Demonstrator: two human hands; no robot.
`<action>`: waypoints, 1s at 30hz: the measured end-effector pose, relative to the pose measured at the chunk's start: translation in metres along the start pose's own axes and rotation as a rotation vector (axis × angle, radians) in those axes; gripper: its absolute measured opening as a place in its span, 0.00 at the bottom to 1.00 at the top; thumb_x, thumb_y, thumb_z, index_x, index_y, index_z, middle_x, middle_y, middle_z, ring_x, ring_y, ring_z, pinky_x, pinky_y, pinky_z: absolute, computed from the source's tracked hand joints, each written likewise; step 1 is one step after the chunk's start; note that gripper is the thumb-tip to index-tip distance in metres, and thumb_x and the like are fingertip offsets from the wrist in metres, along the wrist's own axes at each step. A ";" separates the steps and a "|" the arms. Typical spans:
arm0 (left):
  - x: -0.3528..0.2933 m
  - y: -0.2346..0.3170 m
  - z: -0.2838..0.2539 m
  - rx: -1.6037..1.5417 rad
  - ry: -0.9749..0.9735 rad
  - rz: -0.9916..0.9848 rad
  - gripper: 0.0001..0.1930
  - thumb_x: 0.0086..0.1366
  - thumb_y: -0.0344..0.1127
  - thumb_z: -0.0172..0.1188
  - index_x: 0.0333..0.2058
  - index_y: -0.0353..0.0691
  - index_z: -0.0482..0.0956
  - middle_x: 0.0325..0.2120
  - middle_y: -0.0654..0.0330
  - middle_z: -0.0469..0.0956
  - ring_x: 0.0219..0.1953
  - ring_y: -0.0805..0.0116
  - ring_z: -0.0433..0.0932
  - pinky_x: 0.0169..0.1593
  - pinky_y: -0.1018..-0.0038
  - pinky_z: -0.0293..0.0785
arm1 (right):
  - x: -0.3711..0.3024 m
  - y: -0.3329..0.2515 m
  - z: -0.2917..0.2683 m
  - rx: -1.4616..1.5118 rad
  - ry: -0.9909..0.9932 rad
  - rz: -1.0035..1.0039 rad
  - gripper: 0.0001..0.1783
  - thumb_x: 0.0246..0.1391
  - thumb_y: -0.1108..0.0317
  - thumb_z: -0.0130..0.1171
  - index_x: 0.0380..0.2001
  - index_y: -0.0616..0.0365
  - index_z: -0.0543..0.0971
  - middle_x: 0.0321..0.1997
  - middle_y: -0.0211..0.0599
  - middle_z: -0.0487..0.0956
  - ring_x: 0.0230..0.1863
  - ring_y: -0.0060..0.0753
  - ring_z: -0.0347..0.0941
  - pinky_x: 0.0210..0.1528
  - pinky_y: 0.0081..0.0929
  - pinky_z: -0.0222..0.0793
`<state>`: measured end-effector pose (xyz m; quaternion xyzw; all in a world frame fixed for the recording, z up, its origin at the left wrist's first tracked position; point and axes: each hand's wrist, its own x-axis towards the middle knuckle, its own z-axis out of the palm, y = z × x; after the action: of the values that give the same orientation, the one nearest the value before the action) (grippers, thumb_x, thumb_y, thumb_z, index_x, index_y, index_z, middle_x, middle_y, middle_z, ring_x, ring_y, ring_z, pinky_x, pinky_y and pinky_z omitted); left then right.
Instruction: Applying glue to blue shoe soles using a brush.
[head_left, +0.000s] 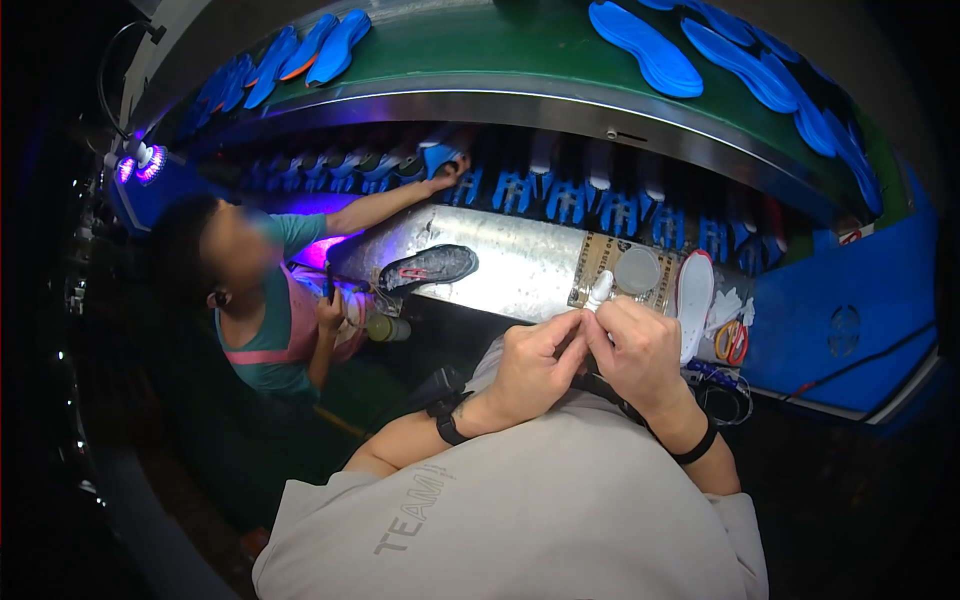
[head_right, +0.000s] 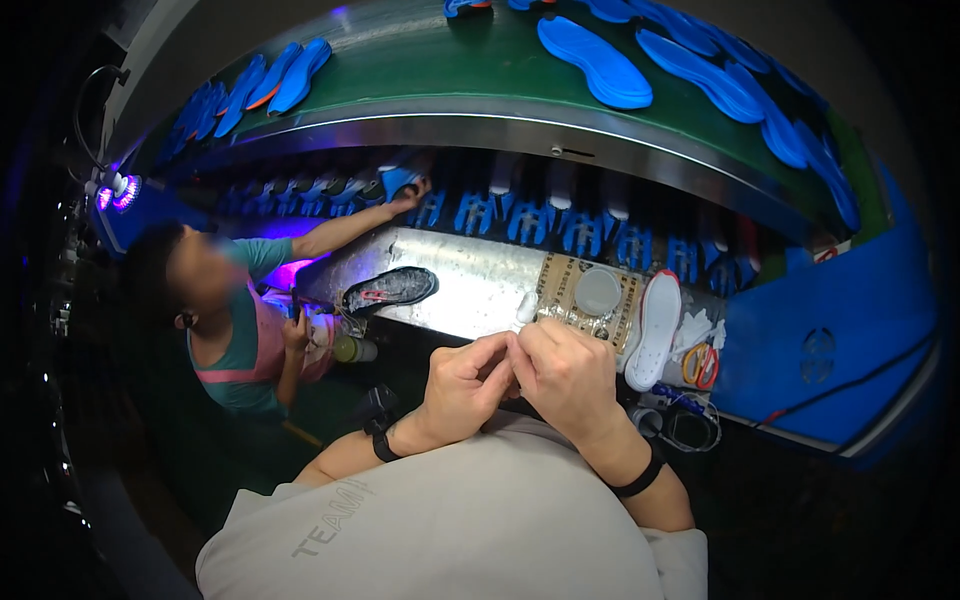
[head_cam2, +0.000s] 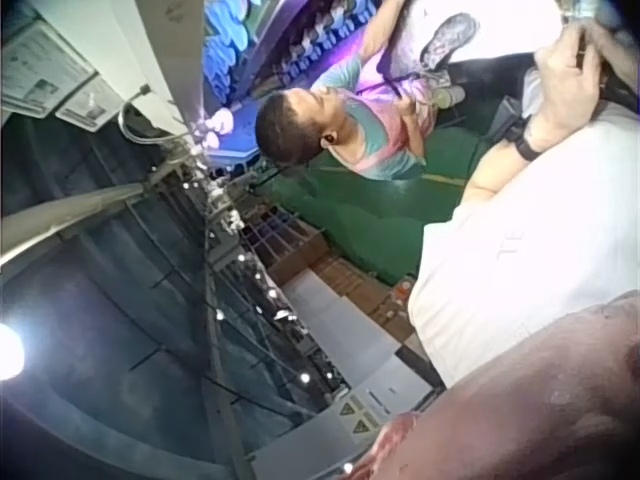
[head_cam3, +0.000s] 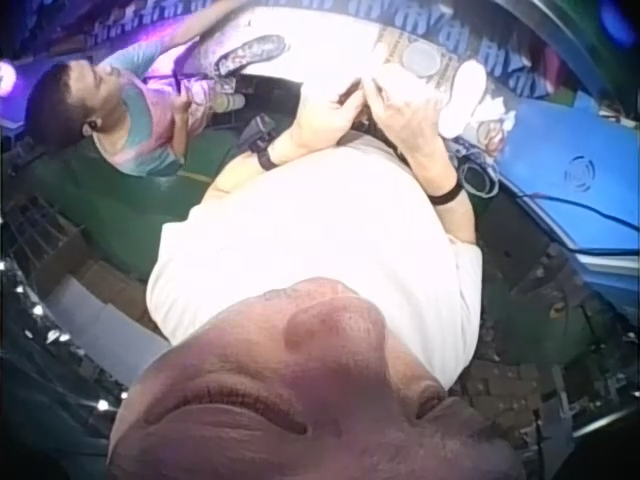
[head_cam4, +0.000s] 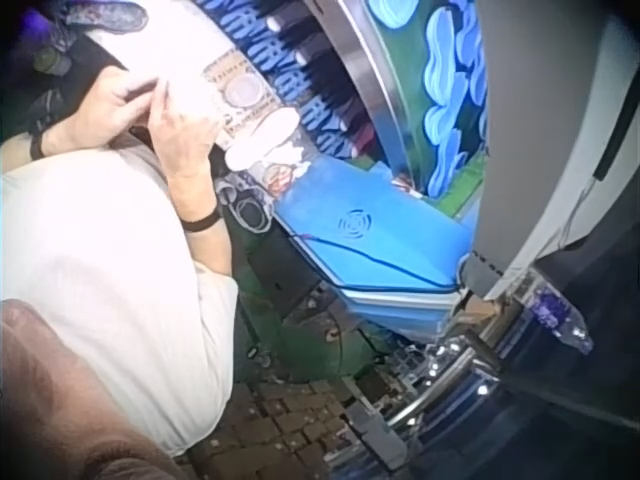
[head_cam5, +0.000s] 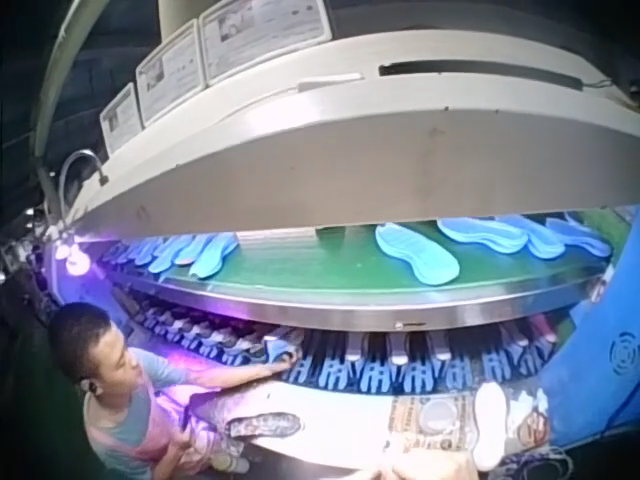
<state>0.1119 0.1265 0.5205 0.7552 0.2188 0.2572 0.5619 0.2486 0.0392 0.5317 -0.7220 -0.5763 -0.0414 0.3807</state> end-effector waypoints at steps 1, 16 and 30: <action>-0.001 0.000 -0.001 0.003 -0.002 -0.004 0.09 0.69 0.23 0.60 0.46 0.27 0.82 0.25 0.56 0.86 0.24 0.75 0.84 0.29 0.79 0.80 | 0.002 0.003 -0.001 0.026 -0.023 -0.020 0.16 0.53 0.70 0.68 0.18 0.54 0.71 0.19 0.34 0.72 0.18 0.39 0.72 0.21 0.35 0.68; -0.005 -0.010 -0.006 -0.062 0.012 -0.129 0.08 0.67 0.23 0.62 0.44 0.27 0.82 0.25 0.57 0.85 0.25 0.78 0.83 0.28 0.79 0.79 | -0.002 0.031 0.020 0.301 -0.124 -0.152 0.16 0.54 0.73 0.66 0.18 0.58 0.69 0.18 0.37 0.70 0.18 0.39 0.71 0.21 0.36 0.67; 0.012 -0.014 0.006 -0.010 0.094 0.035 0.11 0.59 0.26 0.72 0.26 0.35 0.75 0.16 0.61 0.71 0.18 0.73 0.68 0.23 0.73 0.65 | -0.004 0.007 -0.002 0.189 0.028 0.152 0.15 0.51 0.69 0.72 0.20 0.57 0.75 0.18 0.35 0.70 0.16 0.35 0.67 0.19 0.32 0.61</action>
<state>0.1242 0.1334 0.5071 0.7430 0.2306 0.3032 0.5503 0.2544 0.0346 0.5277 -0.7239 -0.5157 0.0320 0.4571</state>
